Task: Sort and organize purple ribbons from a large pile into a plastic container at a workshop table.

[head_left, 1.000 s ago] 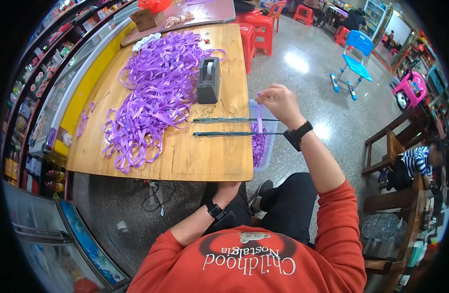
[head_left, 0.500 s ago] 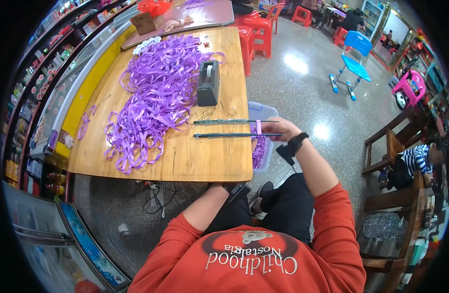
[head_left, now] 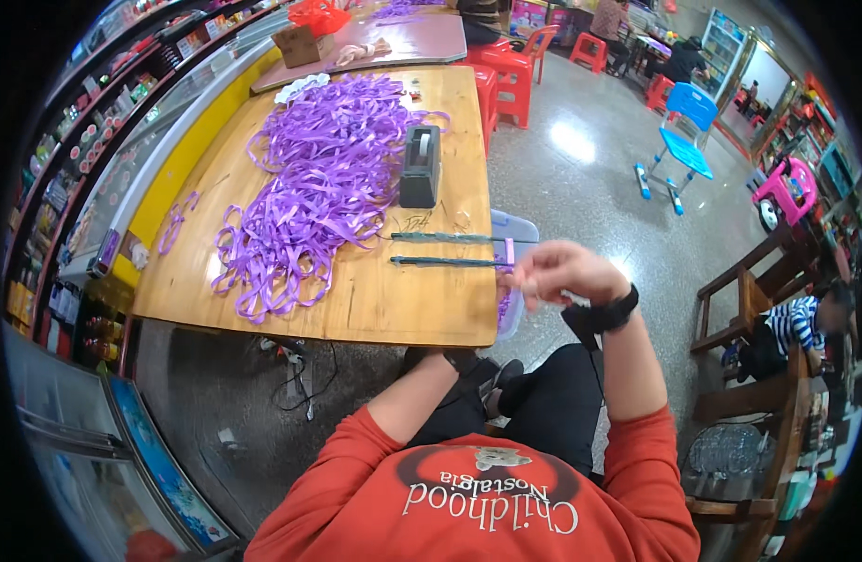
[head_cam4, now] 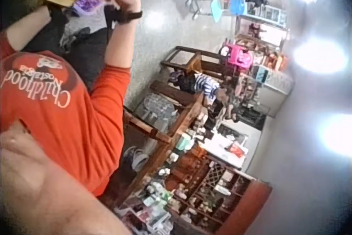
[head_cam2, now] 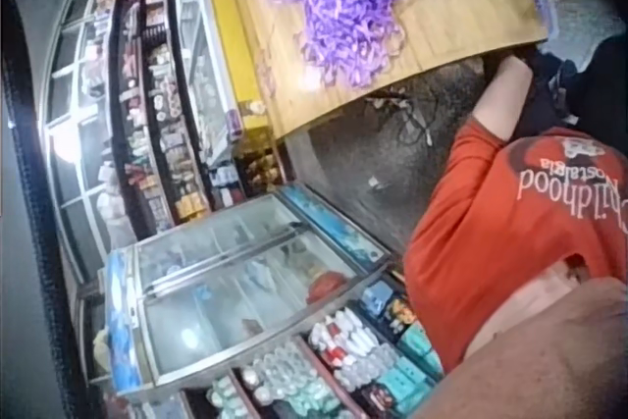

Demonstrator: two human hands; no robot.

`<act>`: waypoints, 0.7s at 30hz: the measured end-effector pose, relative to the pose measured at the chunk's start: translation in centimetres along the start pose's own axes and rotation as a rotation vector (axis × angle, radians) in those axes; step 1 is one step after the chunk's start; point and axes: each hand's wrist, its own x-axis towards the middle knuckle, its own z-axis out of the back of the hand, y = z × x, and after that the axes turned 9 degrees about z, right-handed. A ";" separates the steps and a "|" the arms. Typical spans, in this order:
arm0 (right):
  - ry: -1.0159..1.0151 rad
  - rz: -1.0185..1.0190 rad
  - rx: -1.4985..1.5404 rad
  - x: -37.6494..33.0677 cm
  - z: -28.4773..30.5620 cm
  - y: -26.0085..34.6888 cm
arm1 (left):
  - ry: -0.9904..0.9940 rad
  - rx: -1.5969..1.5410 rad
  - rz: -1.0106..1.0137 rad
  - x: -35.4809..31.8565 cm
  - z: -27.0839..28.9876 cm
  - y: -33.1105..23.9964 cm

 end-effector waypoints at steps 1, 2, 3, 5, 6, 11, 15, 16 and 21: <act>-0.053 0.053 -0.020 1.6 0.0 1.2 | -0.012 -0.001 -0.001 0.5 -0.6 1.3; -0.169 0.120 0.003 3.7 0.2 1.6 | 0.056 -0.360 0.057 1.2 -1.5 2.5; -0.259 0.145 -0.051 6.9 0.5 1.5 | 0.116 -0.711 0.119 1.5 -1.5 3.5; -0.429 0.137 0.010 10.7 2.1 1.6 | 0.087 -0.370 0.063 1.0 -1.4 0.1; -0.533 0.133 0.011 12.5 2.9 1.0 | 0.044 -0.016 0.004 0.4 -0.8 -2.5; -0.707 -0.001 0.085 19.4 1.7 1.2 | -0.011 0.464 -0.013 0.3 -1.0 3.0; -0.758 -0.049 0.114 20.6 1.3 1.3 | -0.045 0.376 -0.020 0.6 -0.2 2.9; -0.766 -0.055 0.137 20.9 1.3 1.3 | -0.053 0.354 -0.021 0.6 -0.5 2.7; -0.752 -0.089 0.228 21.6 2.3 0.5 | -0.077 0.244 -0.041 0.7 -0.1 2.4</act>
